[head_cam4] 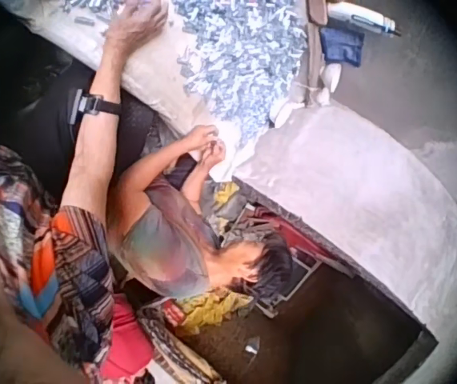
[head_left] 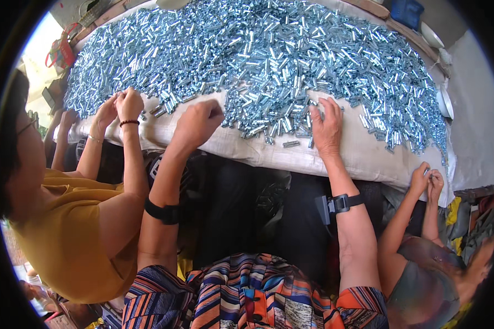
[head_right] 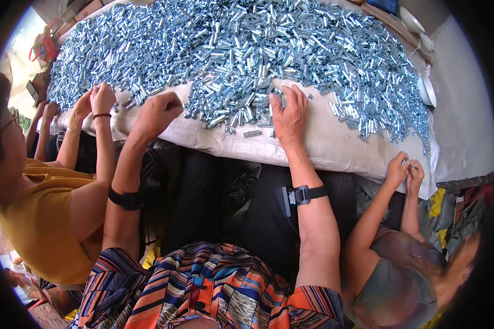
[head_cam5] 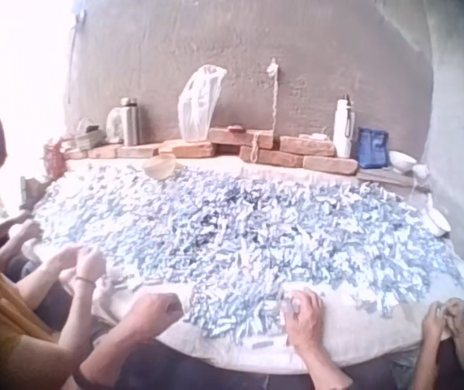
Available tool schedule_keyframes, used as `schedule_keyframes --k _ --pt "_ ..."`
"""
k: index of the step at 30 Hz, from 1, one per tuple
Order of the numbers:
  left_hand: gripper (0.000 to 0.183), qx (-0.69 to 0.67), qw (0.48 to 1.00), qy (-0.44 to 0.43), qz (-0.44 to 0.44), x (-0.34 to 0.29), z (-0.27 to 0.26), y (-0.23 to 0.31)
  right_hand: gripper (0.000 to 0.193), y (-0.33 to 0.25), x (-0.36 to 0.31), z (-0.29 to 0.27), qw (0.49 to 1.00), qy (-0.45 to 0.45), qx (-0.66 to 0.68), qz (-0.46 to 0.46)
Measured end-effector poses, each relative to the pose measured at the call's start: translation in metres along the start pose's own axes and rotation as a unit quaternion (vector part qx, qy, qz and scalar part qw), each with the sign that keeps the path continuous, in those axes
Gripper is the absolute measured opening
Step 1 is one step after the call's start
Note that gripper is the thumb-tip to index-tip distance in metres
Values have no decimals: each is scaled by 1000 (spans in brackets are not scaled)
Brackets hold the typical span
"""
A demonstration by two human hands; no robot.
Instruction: Inspecting and sorting a large quantity of small metal components by hand.
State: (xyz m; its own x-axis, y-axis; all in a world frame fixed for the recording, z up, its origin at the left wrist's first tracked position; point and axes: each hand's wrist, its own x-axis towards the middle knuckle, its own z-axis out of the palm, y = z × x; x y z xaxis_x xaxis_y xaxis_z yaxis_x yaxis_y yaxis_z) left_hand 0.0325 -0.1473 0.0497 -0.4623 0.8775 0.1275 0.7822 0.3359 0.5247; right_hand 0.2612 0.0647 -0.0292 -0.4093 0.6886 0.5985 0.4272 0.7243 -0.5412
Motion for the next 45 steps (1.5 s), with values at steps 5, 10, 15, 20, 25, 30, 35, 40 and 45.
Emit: schedule_keyframes --k 5,10,15,20,25,30,35,40,45 --pt "19 -8 997 40 -67 -38 33 -27 29 -6 -14 -19 999 50 14 15" --pt "20 4 993 65 -99 -37 44 -20 20 -18 -42 -44 997 47 30 48" --pt "23 52 992 110 -33 -25 57 -17 14 -29 -71 -59 994 -4 48 96" --pt "20 72 988 129 -40 -20 60 -25 26 -41 -65 -59 991 -85 4 104" --pt "17 70 990 115 -34 -17 59 -22 32 -40 -50 -54 983 -154 -102 3" --pt "18 -7 992 114 -59 -22 51 -24 22 -33 -50 -55 990 -119 -67 29" --pt "17 -409 905 17 -119 -45 42 -2 18 -48 -55 -78 969 -99 137 181" --pt "14 -660 738 -90 -109 -67 56 47 14 -80 -72 -86 868 -173 378 272" --pt "14 -682 711 -125 -116 -78 71 69 12 -105 -87 -82 862 -217 384 250"
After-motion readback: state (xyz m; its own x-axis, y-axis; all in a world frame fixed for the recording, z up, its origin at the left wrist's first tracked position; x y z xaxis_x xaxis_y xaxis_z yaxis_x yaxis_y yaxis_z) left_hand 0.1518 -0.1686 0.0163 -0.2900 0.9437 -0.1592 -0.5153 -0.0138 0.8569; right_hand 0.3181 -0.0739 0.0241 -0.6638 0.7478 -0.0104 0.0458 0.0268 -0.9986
